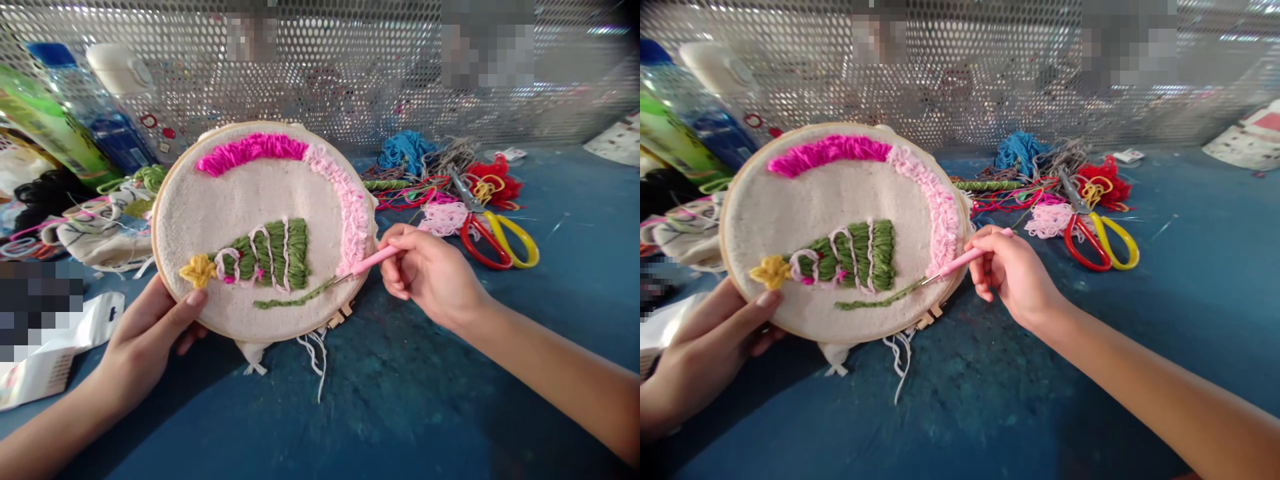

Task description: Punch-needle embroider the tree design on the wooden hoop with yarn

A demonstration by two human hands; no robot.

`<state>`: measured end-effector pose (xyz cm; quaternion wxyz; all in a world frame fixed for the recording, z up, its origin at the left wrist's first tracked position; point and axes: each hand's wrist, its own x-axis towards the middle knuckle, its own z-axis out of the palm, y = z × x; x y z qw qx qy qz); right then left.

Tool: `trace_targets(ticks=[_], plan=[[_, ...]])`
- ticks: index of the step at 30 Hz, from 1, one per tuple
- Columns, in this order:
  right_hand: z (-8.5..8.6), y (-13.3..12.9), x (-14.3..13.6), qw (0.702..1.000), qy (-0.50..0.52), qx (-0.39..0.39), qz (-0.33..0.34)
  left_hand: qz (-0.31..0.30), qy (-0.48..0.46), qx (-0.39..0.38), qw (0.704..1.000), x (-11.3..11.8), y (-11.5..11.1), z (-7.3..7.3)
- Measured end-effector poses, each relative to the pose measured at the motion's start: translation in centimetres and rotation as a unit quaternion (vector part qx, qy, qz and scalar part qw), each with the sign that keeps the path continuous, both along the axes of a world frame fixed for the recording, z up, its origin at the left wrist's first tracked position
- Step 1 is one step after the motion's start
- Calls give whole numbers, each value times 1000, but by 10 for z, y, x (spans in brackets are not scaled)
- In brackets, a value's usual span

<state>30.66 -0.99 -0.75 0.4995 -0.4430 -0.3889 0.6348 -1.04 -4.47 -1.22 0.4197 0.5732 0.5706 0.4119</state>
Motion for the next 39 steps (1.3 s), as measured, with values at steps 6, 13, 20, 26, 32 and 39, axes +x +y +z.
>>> trace_targets(ticks=[6, 13, 20, 26, 32, 39], plan=[[1, 2, 3, 999, -1, 31, -20, 3, -2, 4, 1000, 2, 0, 1], [-3, -7, -3, 988, -79, 54, 124, 7, 8, 14, 1000, 2, -6, 1], [-3, -2, 0, 997, -30, 53, 43, 8, 17, 7, 1000, -1, -2, -3], [4, 7, 8, 996, -45, 78, -16, 5, -2, -23, 1000, 0, 1, 0], [6, 6, 10, 992, -93, 80, 16, 15, -16, -32, 999, 1, 0, 0], [8, 5, 11, 982, -128, 92, 100, 16, -40, -55, 998, 0, 1, 1]])
